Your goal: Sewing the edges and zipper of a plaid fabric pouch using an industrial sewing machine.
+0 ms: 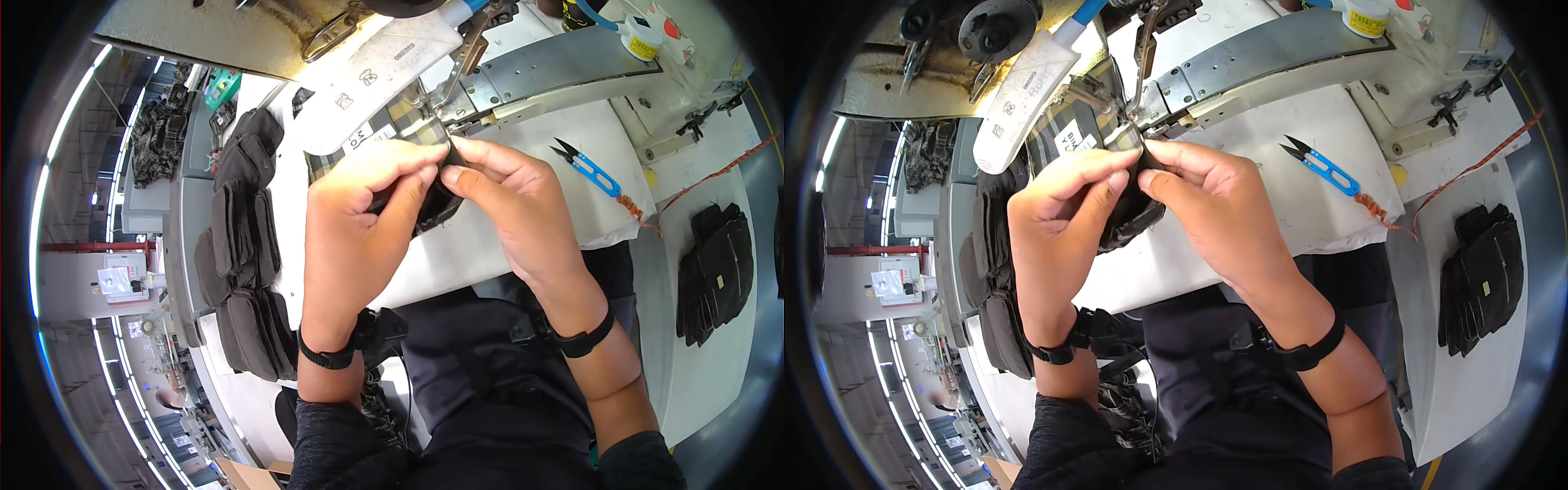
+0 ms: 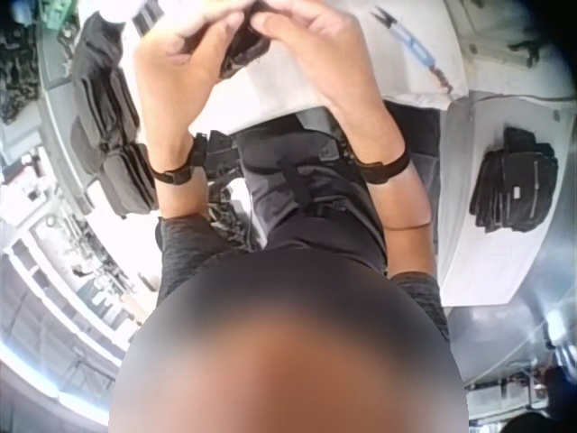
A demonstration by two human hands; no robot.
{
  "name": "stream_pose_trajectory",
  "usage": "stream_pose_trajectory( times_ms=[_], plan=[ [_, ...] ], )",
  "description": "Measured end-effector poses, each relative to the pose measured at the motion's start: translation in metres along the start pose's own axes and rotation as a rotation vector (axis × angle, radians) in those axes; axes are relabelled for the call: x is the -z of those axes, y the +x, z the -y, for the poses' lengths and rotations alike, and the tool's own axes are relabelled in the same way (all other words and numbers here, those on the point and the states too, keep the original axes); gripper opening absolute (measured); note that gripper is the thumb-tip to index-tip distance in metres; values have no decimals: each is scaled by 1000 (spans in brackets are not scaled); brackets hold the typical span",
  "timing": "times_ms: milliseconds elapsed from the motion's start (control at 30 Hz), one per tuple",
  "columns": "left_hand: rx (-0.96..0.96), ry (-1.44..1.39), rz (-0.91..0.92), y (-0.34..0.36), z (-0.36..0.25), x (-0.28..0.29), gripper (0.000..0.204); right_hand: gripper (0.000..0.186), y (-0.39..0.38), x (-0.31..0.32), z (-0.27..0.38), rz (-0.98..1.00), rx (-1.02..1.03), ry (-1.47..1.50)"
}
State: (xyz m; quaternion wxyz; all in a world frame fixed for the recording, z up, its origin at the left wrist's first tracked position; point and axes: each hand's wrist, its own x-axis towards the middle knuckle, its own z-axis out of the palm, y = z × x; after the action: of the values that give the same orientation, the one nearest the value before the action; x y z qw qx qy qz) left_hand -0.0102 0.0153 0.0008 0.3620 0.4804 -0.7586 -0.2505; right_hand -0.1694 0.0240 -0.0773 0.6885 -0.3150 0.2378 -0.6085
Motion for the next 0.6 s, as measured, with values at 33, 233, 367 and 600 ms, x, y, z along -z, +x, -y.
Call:
stream_pose_trajectory(
  times_ms=[33,233,367,600],
  plan=[
    [1,0,0,2,0,0,19,32,1,-1,-2,-37,20,-14],
    [70,-47,5,10,-4,1,17,21,7,-11,-5,-157,73,-22],
    [-292,674,-151,-7,-25,-10,23,17,11,-13,-10,-175,138,14],
    [-471,706,-300,-7,-2,-18,17,19,13,-35,-26,-332,295,-242]
  ],
)
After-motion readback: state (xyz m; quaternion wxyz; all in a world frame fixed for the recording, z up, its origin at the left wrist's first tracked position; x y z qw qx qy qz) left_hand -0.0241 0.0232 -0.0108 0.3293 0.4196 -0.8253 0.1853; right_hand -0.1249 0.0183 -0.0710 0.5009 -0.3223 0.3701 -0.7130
